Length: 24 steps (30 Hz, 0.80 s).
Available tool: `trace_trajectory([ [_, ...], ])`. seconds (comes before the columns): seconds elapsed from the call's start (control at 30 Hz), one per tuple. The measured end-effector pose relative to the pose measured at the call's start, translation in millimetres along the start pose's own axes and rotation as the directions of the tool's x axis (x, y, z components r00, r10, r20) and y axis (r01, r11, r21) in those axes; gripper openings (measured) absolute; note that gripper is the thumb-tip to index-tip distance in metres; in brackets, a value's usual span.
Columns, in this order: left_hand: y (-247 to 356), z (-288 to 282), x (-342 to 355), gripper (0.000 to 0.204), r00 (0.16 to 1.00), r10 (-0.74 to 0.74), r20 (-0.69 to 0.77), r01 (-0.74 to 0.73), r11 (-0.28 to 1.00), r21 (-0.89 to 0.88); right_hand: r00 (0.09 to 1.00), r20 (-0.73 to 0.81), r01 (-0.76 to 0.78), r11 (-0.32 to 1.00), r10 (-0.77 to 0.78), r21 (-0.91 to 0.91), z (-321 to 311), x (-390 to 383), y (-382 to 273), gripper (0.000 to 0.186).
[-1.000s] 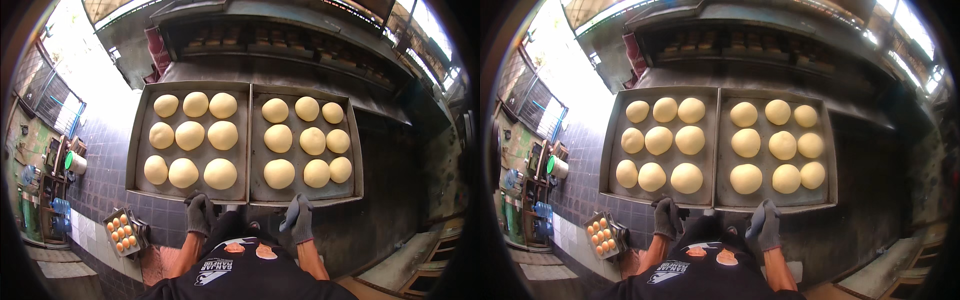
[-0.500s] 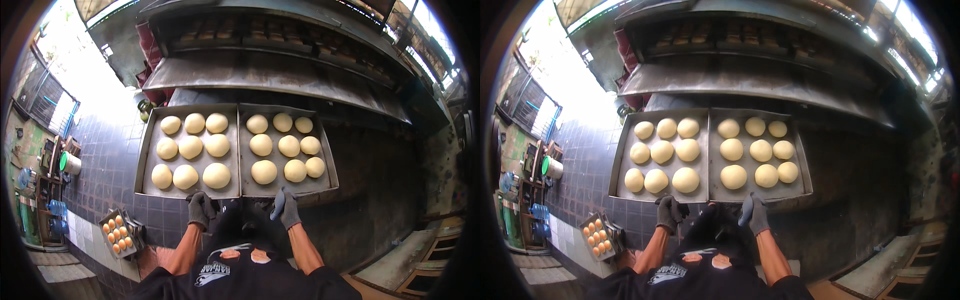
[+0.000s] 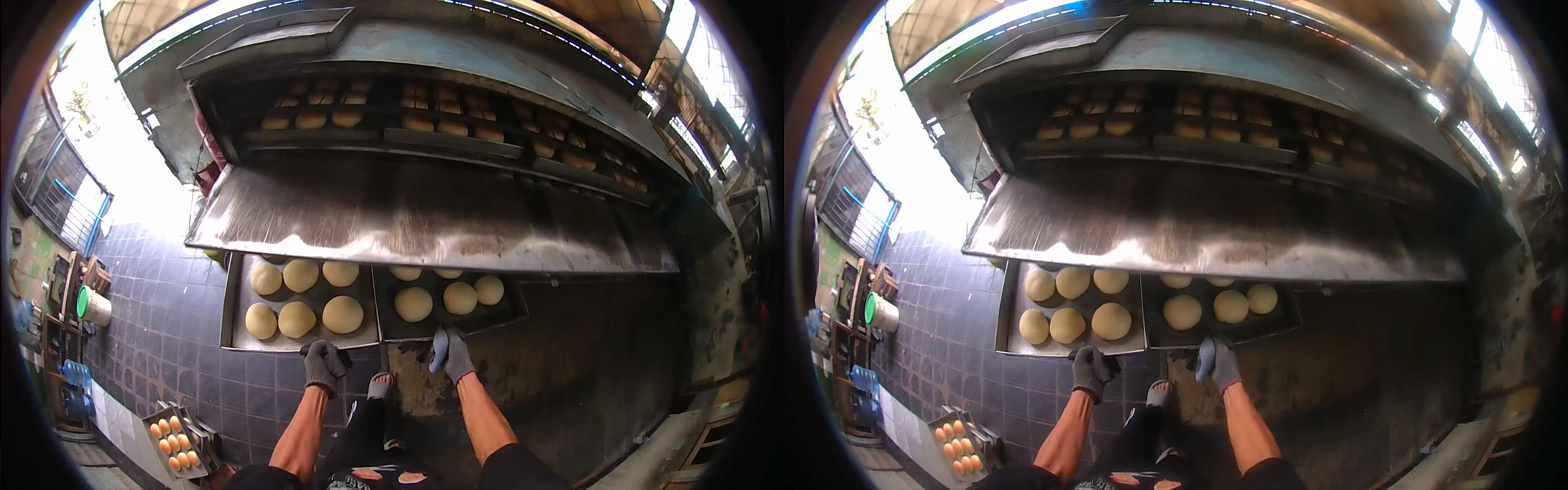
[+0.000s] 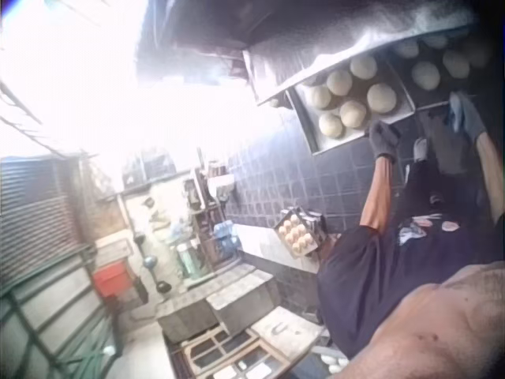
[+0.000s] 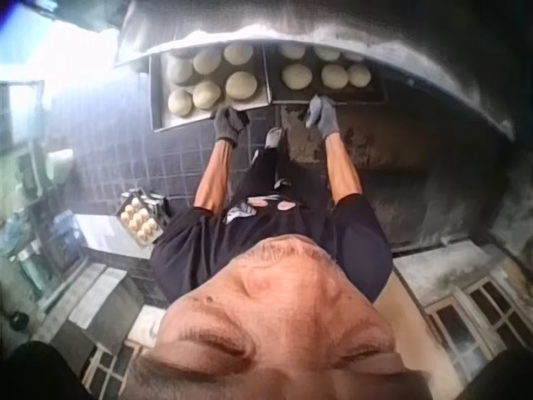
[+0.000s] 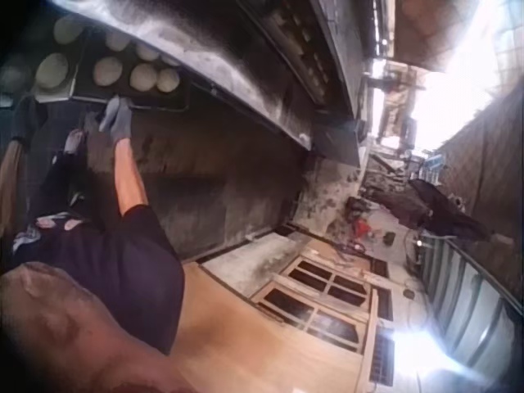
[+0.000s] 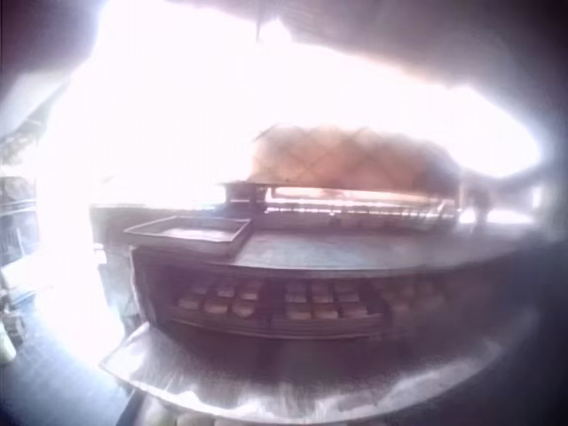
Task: The person, wearing gloves and using a cloth, removes trays of baked buns from a large oven and places them onto a rack, then loads new trays of dough into the oven and closes the door.
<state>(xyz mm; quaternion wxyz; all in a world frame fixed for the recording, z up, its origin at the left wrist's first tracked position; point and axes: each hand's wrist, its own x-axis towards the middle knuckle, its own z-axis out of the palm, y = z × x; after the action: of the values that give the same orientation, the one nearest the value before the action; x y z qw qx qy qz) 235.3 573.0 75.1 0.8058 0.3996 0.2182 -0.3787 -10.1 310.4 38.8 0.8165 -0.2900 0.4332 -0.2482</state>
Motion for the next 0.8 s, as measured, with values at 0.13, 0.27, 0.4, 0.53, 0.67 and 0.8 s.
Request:
trace_trajectory([
  [0.13,5,49,40,0.014,0.998,-0.018,-0.055,0.016,0.999,-0.039,1.000,-0.008,0.027,1.000,-0.027,-0.007,25,48,-15,0.022],
  [0.27,2,39,101,0.012,0.962,0.130,0.239,-0.242,0.807,0.539,0.997,0.036,0.065,0.996,-0.067,0.062,42,73,-28,0.024],
  [0.4,13,46,133,0.014,0.809,0.128,0.574,-0.479,-0.425,0.768,0.988,0.132,0.063,0.994,-0.074,0.089,58,86,-35,0.034],
  [0.53,25,80,145,0.017,0.832,0.020,0.555,-0.538,-0.218,0.814,0.972,0.211,0.083,0.989,-0.107,0.122,34,122,-20,0.030],
  [0.67,26,71,179,0.020,0.979,-0.024,0.201,-0.103,0.797,0.595,0.980,0.185,0.056,0.992,-0.076,0.112,55,151,-22,0.031],
  [0.8,29,71,218,0.023,0.983,0.035,0.178,-0.178,0.371,0.911,0.982,0.166,0.075,0.993,-0.089,0.085,64,185,-35,0.031],
])
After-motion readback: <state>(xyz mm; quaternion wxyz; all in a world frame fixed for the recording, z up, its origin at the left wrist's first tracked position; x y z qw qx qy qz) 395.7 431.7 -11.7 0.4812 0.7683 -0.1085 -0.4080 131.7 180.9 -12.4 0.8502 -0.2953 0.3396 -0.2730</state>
